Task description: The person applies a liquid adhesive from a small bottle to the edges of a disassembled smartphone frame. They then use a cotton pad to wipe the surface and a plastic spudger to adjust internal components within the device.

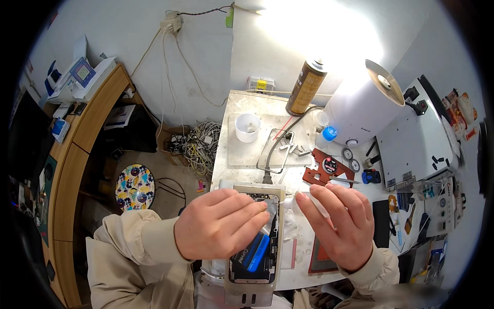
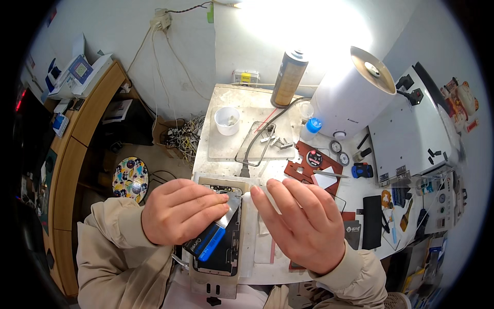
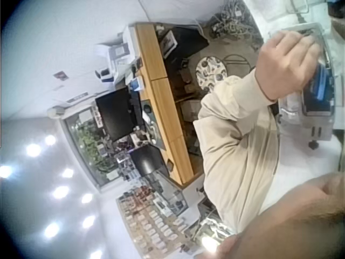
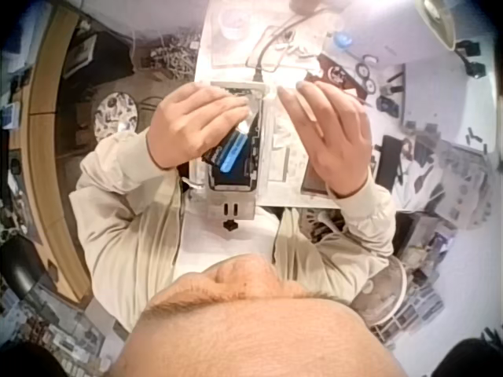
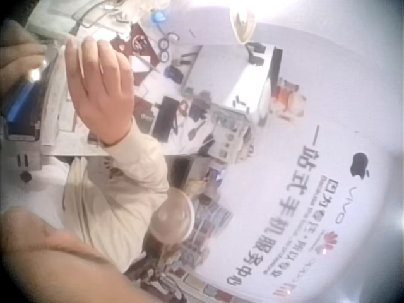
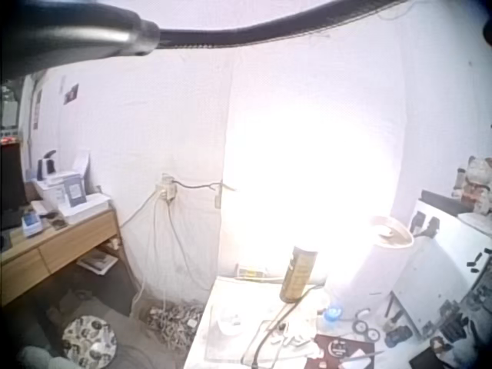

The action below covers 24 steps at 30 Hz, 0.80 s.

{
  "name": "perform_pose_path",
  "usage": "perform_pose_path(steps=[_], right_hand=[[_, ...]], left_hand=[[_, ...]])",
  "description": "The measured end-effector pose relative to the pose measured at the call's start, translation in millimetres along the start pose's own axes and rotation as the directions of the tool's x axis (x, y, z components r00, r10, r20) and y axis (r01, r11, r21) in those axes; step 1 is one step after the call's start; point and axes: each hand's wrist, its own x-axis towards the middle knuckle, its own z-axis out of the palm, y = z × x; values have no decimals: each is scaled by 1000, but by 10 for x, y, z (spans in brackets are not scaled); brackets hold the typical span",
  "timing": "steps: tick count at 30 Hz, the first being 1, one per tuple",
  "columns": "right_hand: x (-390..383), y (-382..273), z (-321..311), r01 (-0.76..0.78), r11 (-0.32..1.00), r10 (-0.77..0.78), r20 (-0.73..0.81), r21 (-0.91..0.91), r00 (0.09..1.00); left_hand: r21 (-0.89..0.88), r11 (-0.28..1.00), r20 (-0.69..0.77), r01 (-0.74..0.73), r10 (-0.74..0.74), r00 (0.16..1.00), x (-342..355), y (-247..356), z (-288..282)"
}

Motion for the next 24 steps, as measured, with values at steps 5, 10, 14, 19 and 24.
perform_pose_path(steps=[5,10,14,19,24], right_hand=[[-2,-3,6,3,1000,-3,-5,-10,1000],[-18,19,-1,37,998,-38,-14,-41,999],[-17,12,10,38,999,-38,3,-34,999],[-5,5,12,38,999,-38,-1,-36,999],[-13,5,14,36,999,-36,-9,-30,999]], left_hand=[[35,999,-1,3,-3,1000,-24,46,8],[47,999,5,11,-12,1000,-28,88,-11],[56,998,-6,22,-22,1000,-40,107,20],[32,999,-10,2,-2,1000,-38,62,25],[35,999,12,-7,7,1000,-19,37,3]])
